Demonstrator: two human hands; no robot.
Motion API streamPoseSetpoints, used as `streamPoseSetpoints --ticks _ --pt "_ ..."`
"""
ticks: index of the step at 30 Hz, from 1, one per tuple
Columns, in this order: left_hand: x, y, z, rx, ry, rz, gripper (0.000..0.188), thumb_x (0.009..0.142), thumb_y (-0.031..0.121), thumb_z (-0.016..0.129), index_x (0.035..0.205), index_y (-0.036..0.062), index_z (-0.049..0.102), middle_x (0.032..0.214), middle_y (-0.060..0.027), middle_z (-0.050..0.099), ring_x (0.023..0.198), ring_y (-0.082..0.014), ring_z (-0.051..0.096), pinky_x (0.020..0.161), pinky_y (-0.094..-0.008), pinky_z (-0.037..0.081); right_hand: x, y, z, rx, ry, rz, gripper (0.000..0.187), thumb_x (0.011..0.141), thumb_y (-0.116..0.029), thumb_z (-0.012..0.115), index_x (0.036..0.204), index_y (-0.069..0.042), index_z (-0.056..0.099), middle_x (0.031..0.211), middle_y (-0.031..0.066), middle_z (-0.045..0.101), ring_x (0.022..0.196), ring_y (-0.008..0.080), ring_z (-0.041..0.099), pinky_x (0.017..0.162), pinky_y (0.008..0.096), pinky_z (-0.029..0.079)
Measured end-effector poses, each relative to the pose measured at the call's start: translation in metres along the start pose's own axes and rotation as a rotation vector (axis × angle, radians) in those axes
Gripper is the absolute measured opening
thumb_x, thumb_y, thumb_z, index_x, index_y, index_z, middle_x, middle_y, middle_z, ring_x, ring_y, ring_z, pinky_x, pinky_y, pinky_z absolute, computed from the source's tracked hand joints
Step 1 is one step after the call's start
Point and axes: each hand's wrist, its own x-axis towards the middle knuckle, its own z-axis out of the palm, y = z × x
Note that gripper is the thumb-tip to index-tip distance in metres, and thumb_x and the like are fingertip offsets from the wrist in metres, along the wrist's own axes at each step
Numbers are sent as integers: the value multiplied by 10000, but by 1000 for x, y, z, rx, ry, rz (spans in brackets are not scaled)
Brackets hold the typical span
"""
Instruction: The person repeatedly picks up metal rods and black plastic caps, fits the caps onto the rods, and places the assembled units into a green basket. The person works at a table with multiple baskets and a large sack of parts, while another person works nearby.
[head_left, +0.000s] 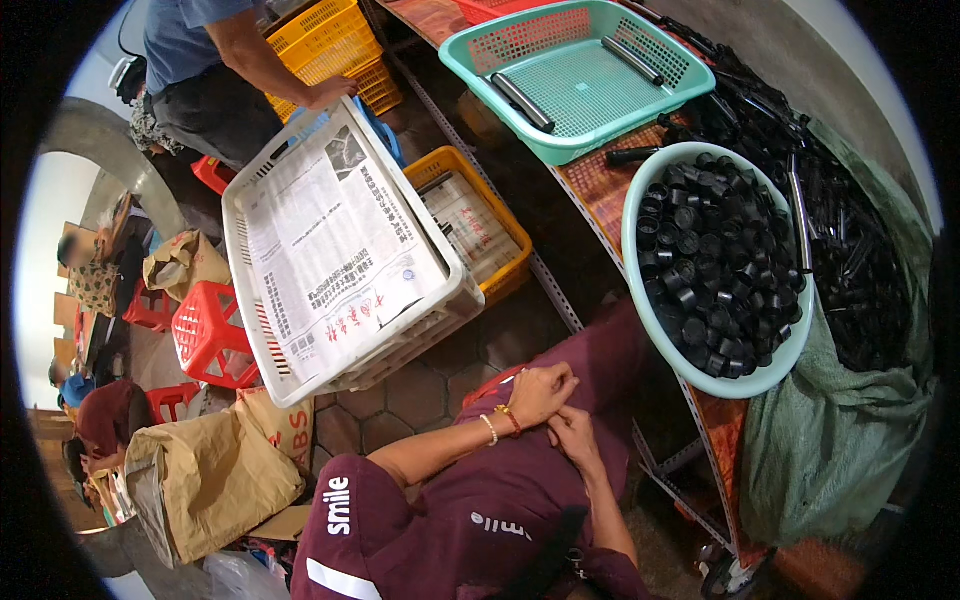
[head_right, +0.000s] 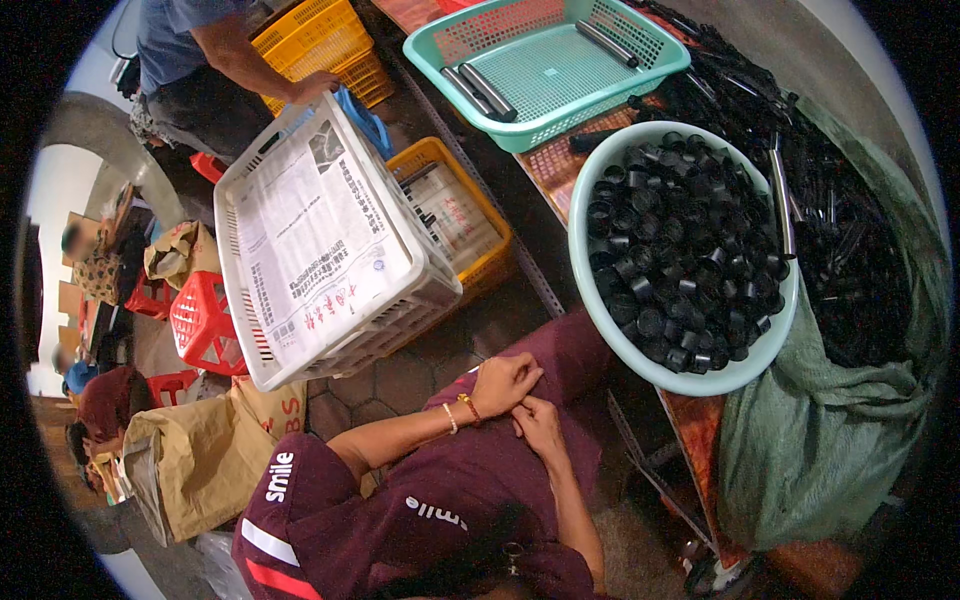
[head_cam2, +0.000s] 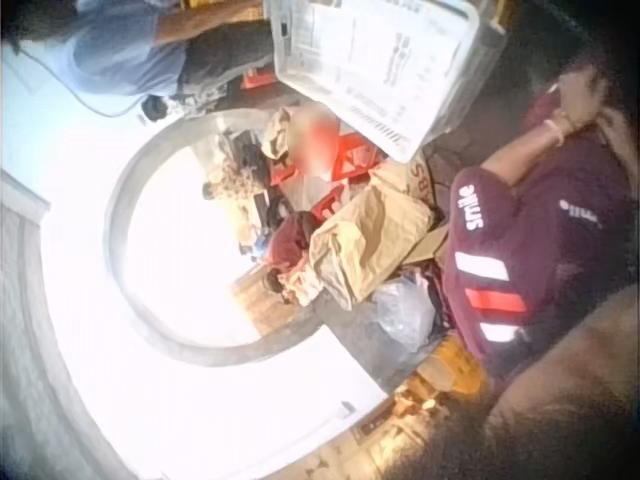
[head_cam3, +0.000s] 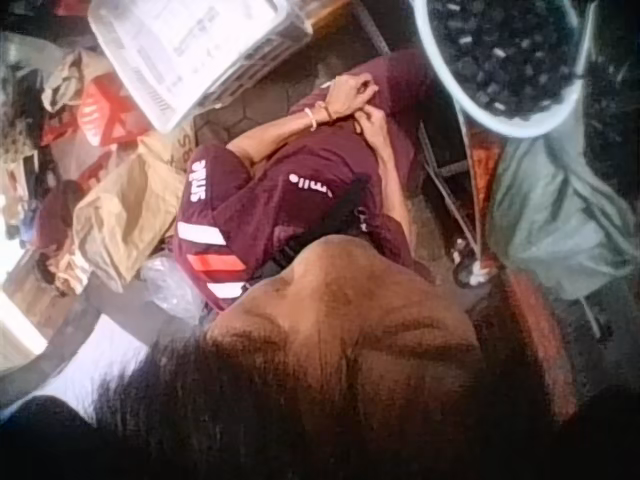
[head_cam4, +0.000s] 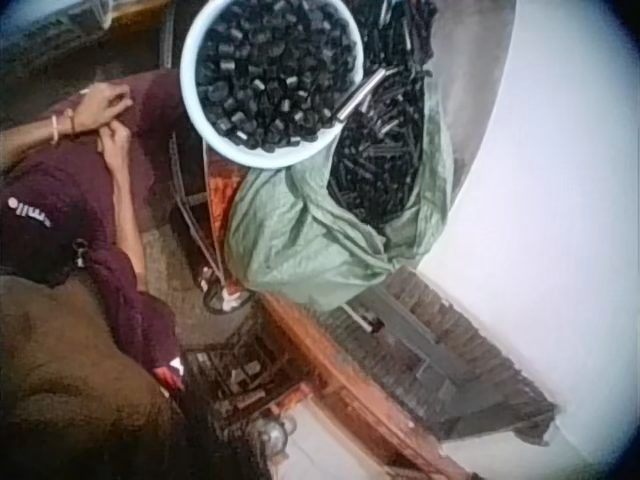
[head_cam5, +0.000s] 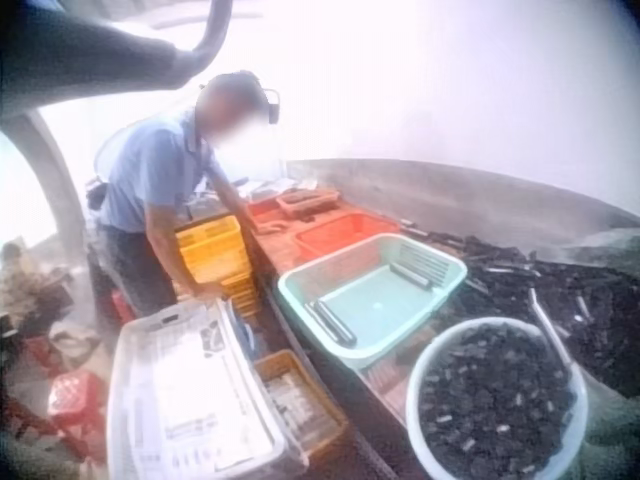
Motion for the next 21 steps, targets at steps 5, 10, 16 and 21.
streamPoseSetpoints --ticks 5,10,16,21 --pt "56 -74 -6 -493 51 -509 610 818 167 586 1314 47 253 608 -75 557 521 -166 544 495 -304 434 1 -5 -1 41 -42 -42 190 886 -157 533 918 -23 663 554 -24 500 487 48 431 452 222 347" --pt "81 -173 1 -222 68 -854 871 804 171 583 1406 25 -30 654 -123 601 540 -197 585 507 -307 460 -3 -6 2 40 -37 0 187 885 -166 529 904 -35 661 531 -31 478 463 34 406 426 204 306" --pt "72 -149 1 -345 -86 -816 818 793 155 599 1408 38 72 705 -129 597 507 -179 569 462 -311 450 -3 -13 -2 27 -24 37 185 882 -166 537 903 -36 666 549 -28 499 482 39 424 447 215 338" --pt "20 -195 47 -438 -457 -570 322 817 237 598 1051 17 607 982 -110 624 908 -193 570 816 -287 442 -2 -16 3 43 -67 29 179 878 -157 540 909 -35 666 545 -29 496 476 37 425 437 211 328"
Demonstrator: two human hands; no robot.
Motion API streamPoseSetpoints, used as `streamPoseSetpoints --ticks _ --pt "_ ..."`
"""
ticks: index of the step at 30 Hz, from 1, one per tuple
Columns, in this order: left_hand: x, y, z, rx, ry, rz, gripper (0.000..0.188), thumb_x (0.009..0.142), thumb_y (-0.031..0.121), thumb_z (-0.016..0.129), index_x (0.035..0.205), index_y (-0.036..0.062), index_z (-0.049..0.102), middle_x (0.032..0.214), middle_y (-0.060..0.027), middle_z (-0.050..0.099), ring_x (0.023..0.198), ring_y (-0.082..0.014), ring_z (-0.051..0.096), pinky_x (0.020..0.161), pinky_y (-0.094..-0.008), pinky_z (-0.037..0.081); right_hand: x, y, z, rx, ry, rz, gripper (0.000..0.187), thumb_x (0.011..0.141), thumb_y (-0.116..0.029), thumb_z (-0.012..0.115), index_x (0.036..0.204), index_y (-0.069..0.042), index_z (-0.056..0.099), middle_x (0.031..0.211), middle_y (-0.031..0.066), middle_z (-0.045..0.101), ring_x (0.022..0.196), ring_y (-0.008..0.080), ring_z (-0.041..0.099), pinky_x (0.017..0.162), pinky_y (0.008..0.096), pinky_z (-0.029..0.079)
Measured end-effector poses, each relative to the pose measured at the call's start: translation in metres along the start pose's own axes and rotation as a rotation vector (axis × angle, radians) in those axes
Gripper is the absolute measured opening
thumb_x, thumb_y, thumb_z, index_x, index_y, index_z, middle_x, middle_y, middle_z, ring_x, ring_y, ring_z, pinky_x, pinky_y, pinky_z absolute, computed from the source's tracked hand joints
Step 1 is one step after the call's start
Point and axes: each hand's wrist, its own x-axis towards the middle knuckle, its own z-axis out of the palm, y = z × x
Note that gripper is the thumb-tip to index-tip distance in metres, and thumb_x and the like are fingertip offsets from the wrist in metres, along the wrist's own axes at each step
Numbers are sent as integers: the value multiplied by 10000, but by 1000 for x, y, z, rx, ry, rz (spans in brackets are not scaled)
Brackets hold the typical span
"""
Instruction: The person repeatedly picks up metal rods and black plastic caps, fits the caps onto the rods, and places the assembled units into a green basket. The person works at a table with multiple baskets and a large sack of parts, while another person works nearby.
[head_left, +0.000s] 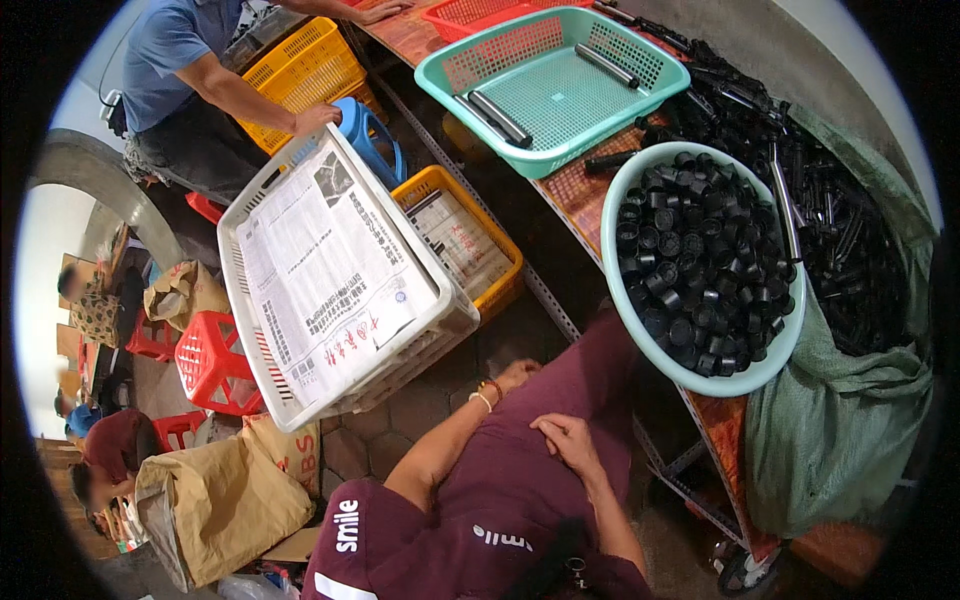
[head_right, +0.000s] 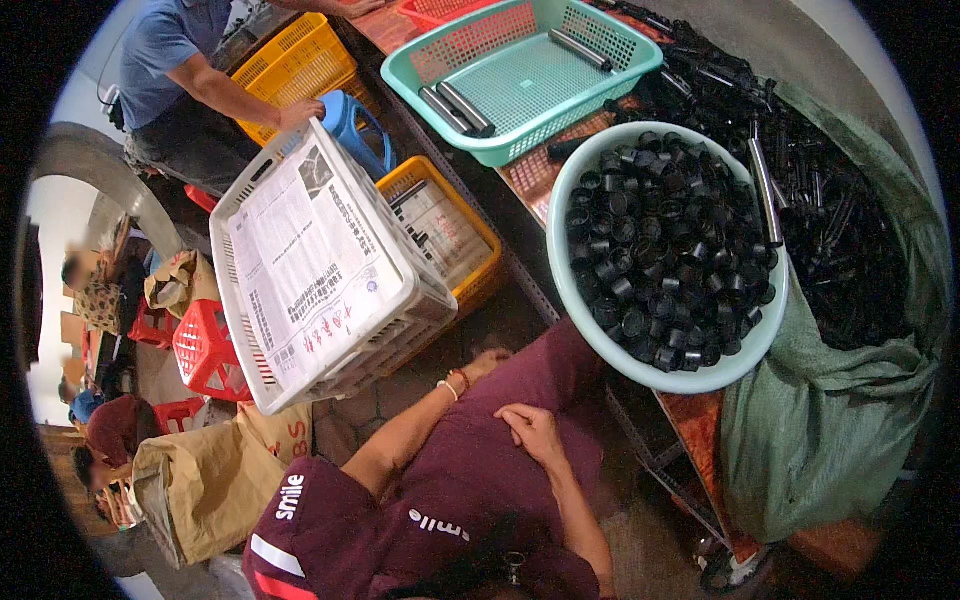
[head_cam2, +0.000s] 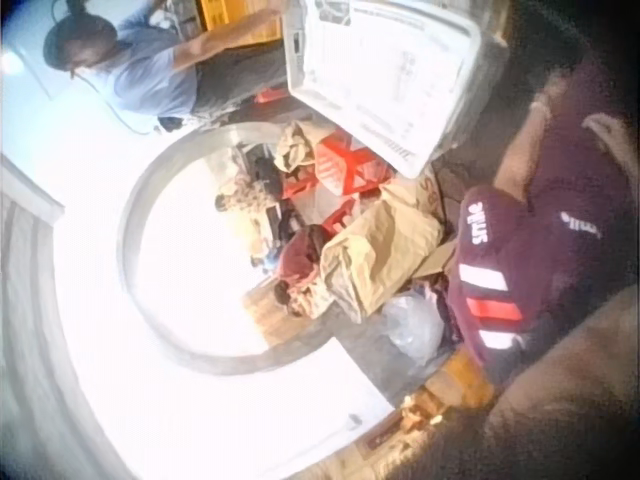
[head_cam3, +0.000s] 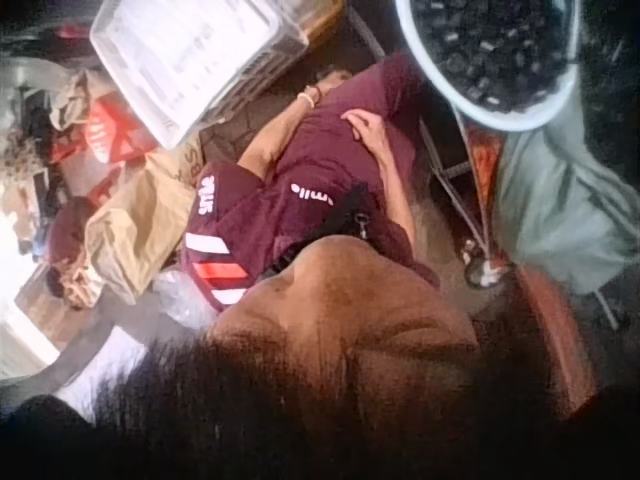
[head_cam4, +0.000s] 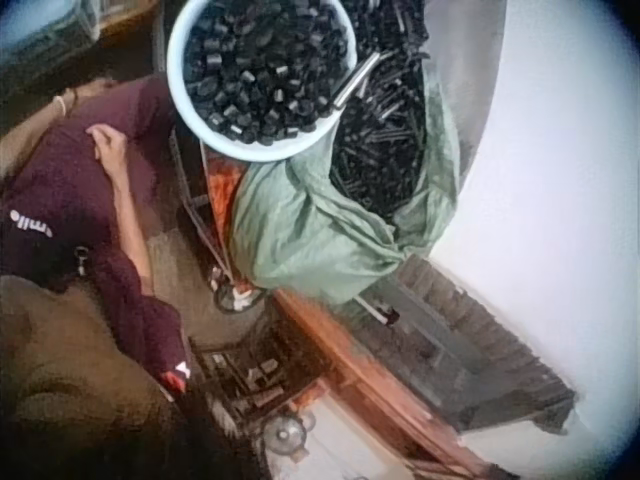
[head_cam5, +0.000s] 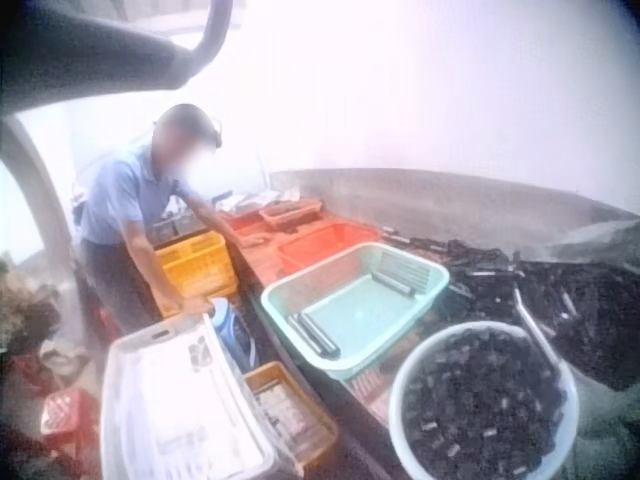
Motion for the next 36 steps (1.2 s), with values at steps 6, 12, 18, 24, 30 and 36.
streamPoseSetpoints --ticks 6,12,18,24,30,36 --pt "-6 21 2 15 -21 -112 341 838 269 574 1067 18 602 969 -93 632 887 -166 575 788 -280 448 -1 -2 -3 12 20 15 172 882 -154 541 910 -43 668 540 -32 491 469 34 418 431 206 322" --pt "-16 41 6 98 -11 -115 311 860 211 529 1081 1 585 993 -76 619 889 -152 562 777 -274 451 -2 3 -6 8 19 16 175 883 -157 540 909 -42 668 535 -29 491 459 37 409 423 208 313" --pt "-11 30 5 38 3 -125 284 874 193 507 1068 2 588 975 -73 622 890 -149 561 777 -280 451 0 7 -3 15 21 -1 173 882 -153 539 904 -43 671 536 -28 497 463 40 413 427 214 320" --pt "-13 32 4 -9 -31 -94 333 861 231 552 1075 -21 587 999 -102 629 917 -181 579 823 -285 442 -1 -1 -4 -9 26 5 174 883 -156 539 905 -46 673 552 -29 508 483 37 428 446 213 336" --pt "-16 39 6 55 38 -138 328 857 242 548 1074 2 602 994 -108 632 912 -185 582 820 -288 444 1 6 -2 20 41 -29 186 882 -186 535 900 -55 665 511 -38 468 417 27 375 387 193 269" --pt "-15 34 5 15 16 -98 339 855 265 547 1062 5 613 962 -104 646 884 -181 595 798 -287 451 0 7 -1 36 37 -20 188 880 -185 535 902 -50 664 515 -36 471 427 27 381 388 188 265"
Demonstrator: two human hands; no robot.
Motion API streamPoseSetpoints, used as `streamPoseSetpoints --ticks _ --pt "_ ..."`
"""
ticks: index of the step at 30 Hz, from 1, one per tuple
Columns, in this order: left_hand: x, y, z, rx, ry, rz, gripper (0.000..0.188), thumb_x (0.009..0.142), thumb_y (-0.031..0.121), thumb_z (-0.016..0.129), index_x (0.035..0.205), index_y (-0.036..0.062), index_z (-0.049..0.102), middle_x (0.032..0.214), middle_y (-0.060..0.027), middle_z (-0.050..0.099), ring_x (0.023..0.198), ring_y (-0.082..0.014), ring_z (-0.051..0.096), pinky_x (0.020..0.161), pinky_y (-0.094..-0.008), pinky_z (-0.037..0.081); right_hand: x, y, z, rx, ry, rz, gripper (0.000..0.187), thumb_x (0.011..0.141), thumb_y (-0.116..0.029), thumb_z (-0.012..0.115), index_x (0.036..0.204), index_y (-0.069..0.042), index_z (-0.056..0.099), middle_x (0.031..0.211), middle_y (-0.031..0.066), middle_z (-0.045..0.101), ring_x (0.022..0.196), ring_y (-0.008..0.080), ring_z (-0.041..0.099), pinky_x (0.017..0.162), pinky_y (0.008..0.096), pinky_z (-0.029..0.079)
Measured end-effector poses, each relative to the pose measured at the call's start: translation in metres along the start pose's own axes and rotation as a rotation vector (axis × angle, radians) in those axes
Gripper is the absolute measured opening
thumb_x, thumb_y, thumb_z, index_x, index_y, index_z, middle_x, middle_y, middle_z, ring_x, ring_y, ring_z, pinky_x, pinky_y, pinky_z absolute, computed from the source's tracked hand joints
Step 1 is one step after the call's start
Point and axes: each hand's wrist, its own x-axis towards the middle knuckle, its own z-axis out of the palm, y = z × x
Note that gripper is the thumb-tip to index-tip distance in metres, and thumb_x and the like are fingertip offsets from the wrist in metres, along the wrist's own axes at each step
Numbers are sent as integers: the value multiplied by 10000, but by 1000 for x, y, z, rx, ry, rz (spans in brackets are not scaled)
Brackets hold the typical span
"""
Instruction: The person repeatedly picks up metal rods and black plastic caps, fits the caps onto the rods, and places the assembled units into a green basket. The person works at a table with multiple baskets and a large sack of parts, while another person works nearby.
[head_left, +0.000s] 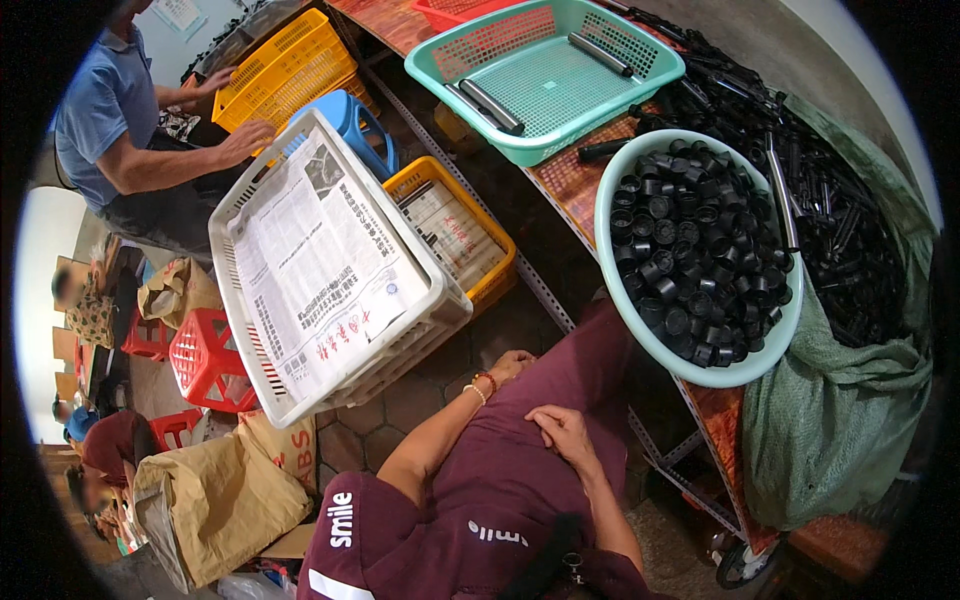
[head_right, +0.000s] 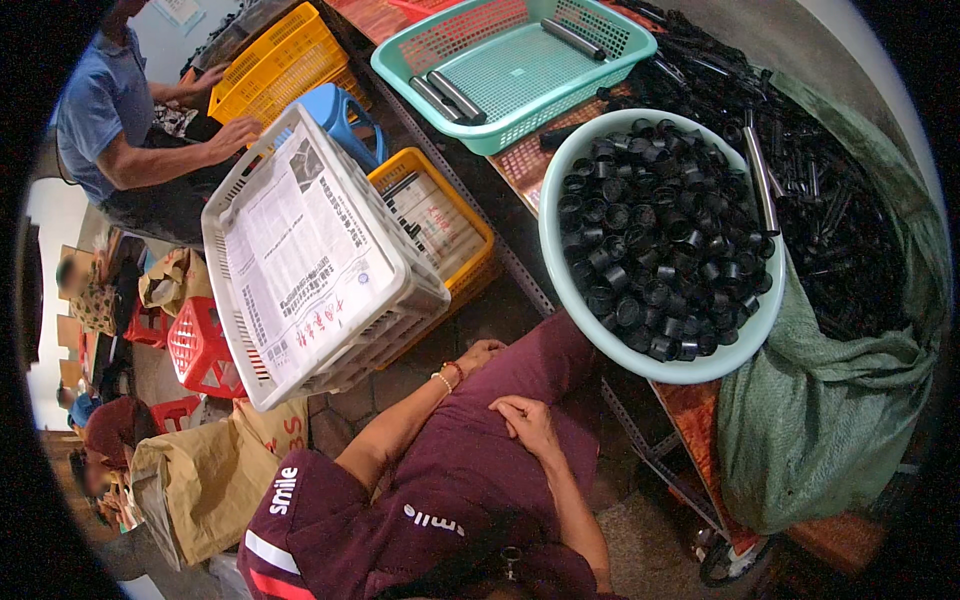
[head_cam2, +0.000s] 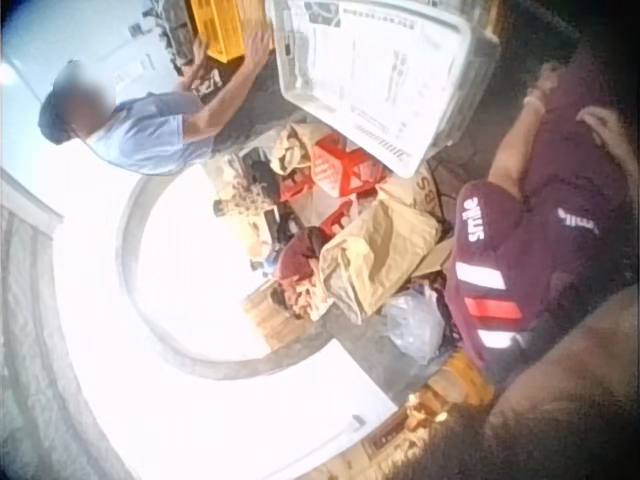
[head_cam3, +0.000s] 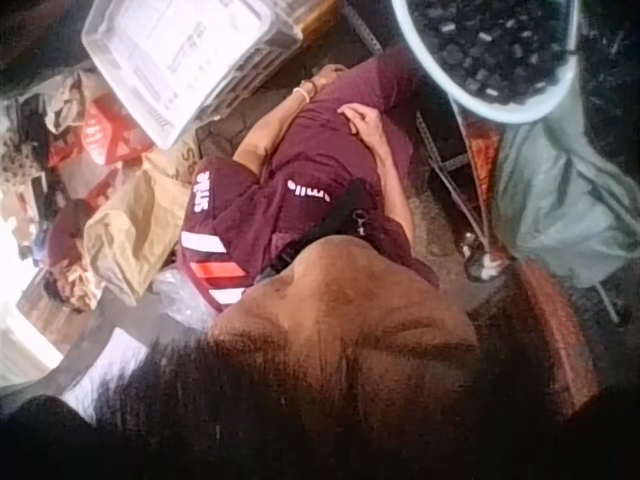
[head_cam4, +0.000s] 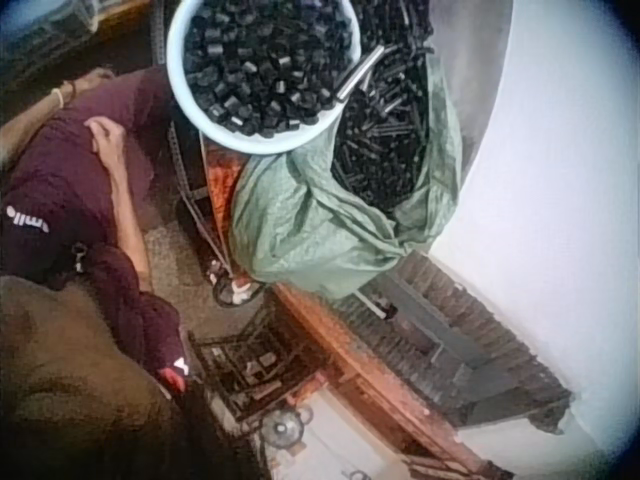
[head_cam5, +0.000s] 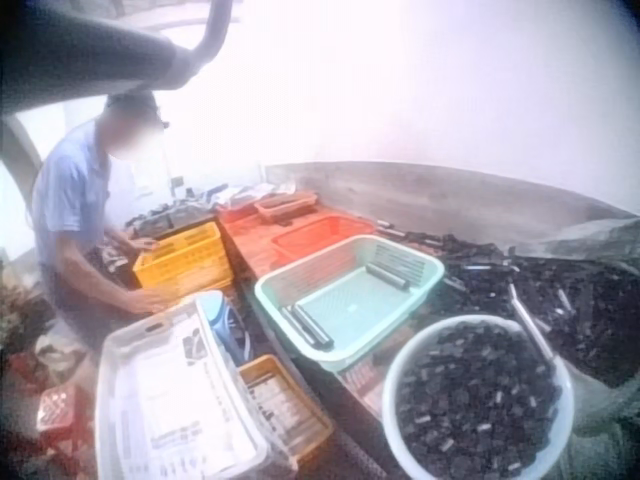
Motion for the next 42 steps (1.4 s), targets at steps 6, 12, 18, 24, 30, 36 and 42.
streamPoseSetpoints --ticks 6,12,18,24,30,36,42 --pt "8 -9 0 -2 10 19 327 851 262 556 1044 5 618 935 -96 646 853 -165 592 767 -286 457 0 2 0 -2 9 -21 189 882 -183 535 899 -45 662 517 -32 473 423 28 373 388 187 260" --pt "10 -15 1 -18 -19 101 321 849 259 559 1037 5 618 940 -91 644 853 -162 589 761 -275 454 -1 -3 1 9 5 2 181 880 -174 540 886 -37 659 518 -27 470 429 30 371 395 187 256" --pt "9 -13 -3 6 -15 16 322 854 248 577 1064 3 590 1000 -76 621 906 -152 561 793 -280 445 0 -3 1 -11 -11 16 169 868 -141 554 878 -15 666 578 -12 536 485 48 442 455 218 348" --pt "4 0 -1 68 -29 7 317 856 240 563 1079 16 592 1023 -81 620 911 -169 565 803 -291 444 -2 -9 -2 -29 0 18 178 875 -160 557 884 -17 663 572 -21 522 490 46 435 461 217 348" --pt "6 -4 -1 34 -27 -1 310 863 241 558 1067 10 593 1012 -82 617 916 -167 560 807 -294 442 -3 -8 -2 -3 -17 22 183 879 -167 555 891 -19 662 569 -25 511 494 45 432 466 216 348" --pt "12 -16 -2 -10 -44 9 320 866 261 563 1068 13 588 1002 -68 608 918 -162 550 807 -288 437 -1 -1 -2 -11 -20 5 176 877 -153 552 889 -17 663 585 -21 528 494 47 437 462 213 348" --pt "4 -3 -2 35 -36 4 344 864 278 569 1070 2 584 994 -65 607 903 -154 546 792 -280 437 -1 -2 -3 -15 -13 -8 171 874 -145 551 886 -17 664 600 -17 541 498 47 447 463 214 355"
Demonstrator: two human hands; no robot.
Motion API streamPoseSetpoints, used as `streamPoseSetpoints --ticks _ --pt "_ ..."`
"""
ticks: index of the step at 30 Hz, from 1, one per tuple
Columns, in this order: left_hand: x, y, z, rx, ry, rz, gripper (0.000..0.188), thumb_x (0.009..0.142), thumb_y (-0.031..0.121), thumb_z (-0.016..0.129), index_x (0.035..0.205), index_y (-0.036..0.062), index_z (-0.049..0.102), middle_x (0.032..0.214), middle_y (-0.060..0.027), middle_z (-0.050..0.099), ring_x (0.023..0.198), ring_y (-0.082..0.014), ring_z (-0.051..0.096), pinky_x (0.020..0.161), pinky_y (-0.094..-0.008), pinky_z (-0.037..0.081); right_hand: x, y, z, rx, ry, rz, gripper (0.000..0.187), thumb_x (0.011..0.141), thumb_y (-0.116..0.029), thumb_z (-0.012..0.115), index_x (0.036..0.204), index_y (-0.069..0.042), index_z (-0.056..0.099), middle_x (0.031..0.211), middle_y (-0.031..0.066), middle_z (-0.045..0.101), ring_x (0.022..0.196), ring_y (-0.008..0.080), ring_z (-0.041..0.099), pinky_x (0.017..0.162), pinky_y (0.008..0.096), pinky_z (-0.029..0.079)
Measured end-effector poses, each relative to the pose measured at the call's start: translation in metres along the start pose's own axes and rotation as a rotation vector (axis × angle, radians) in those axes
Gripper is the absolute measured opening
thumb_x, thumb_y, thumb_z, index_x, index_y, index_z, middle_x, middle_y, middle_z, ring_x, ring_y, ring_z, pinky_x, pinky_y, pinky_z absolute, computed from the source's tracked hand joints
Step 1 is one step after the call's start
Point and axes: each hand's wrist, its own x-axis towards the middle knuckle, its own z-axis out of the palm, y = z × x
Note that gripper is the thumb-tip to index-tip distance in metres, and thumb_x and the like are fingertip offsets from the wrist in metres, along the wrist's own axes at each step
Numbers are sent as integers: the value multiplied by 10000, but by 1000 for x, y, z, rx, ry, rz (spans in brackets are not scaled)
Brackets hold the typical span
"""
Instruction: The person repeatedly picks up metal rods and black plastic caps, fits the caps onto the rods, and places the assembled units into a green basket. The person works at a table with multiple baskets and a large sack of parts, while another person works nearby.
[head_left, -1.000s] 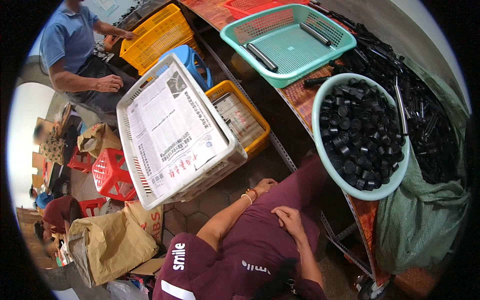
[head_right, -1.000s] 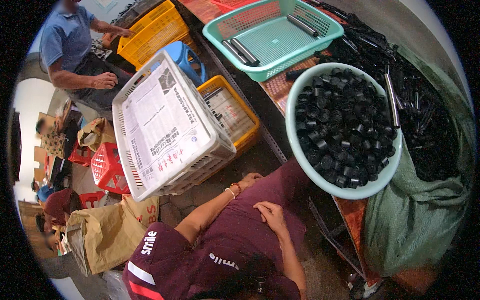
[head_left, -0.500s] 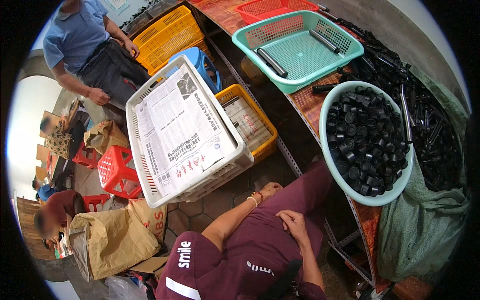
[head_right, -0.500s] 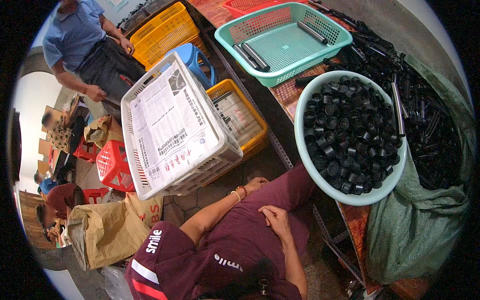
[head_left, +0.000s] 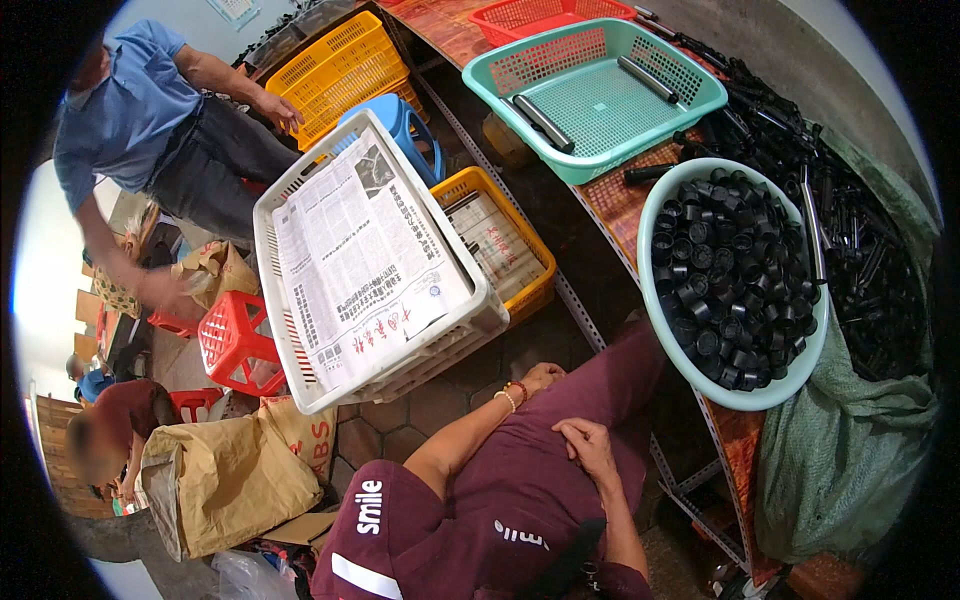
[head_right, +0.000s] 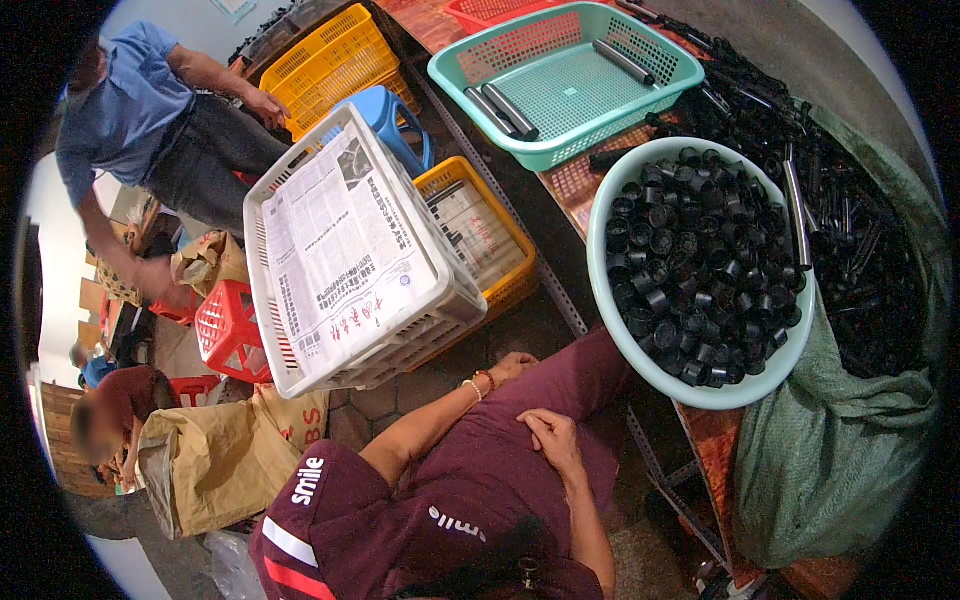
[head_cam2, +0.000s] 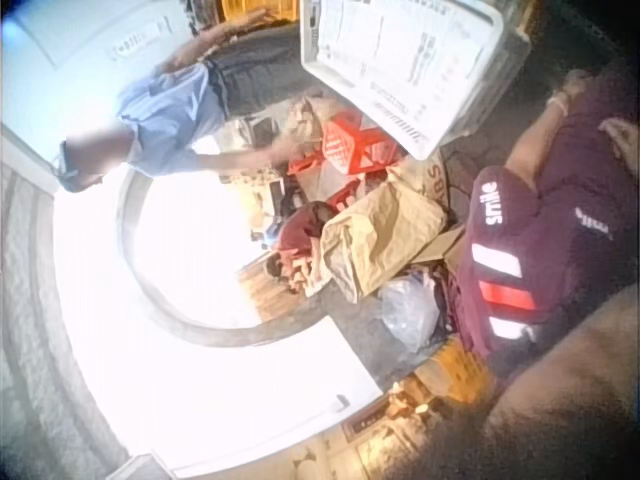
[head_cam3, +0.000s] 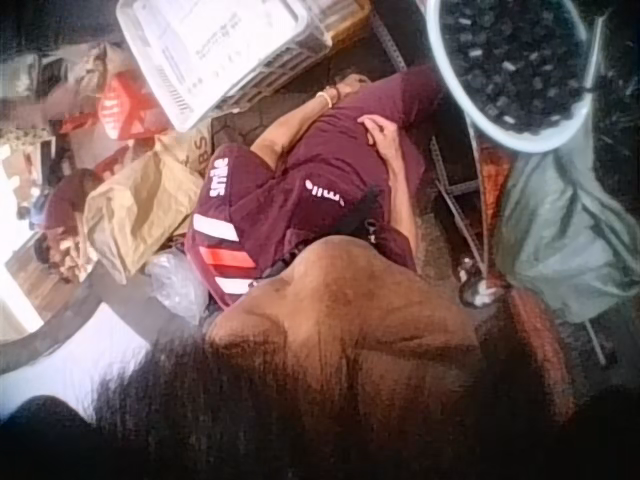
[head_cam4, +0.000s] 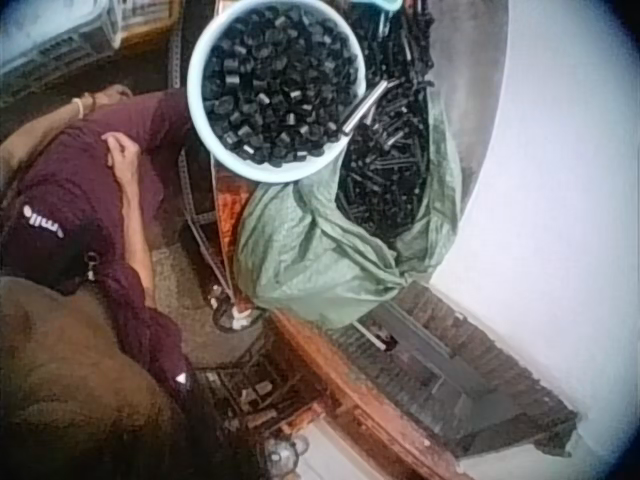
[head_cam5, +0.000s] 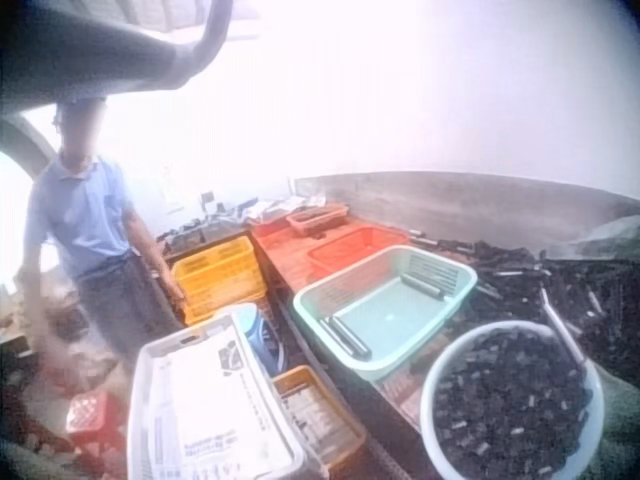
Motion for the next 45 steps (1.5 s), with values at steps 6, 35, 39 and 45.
streamPoseSetpoints --ticks 6,35,39,45 --pt "2 -6 0 -20 5 7 332 868 265 559 1069 2 588 976 -72 618 876 -154 558 768 -277 446 0 -1 1 -5 -8 11 171 874 -144 550 888 -19 665 600 -15 543 499 49 450 466 216 359" --pt "5 -6 -1 48 29 9 302 878 234 538 1071 10 600 1003 -83 621 909 -161 560 794 -290 449 0 1 1 -2 1 -4 173 876 -160 551 892 -33 667 557 -25 505 480 41 425 444 208 328" --pt "5 -10 -3 44 3 22 303 878 229 529 1074 7 595 1022 -87 613 910 -162 562 790 -279 450 -3 -3 1 -14 -5 27 170 877 -147 550 900 -24 666 579 -22 517 502 44 436 467 217 350" --pt "-47 4 -22 -70 61 -34 273 891 215 511 1061 19 592 975 -73 603 844 -150 560 747 -285 460 -2 2 -1 6 5 -20 174 877 -145 548 899 -18 665 585 -21 525 502 39 440 464 217 352"
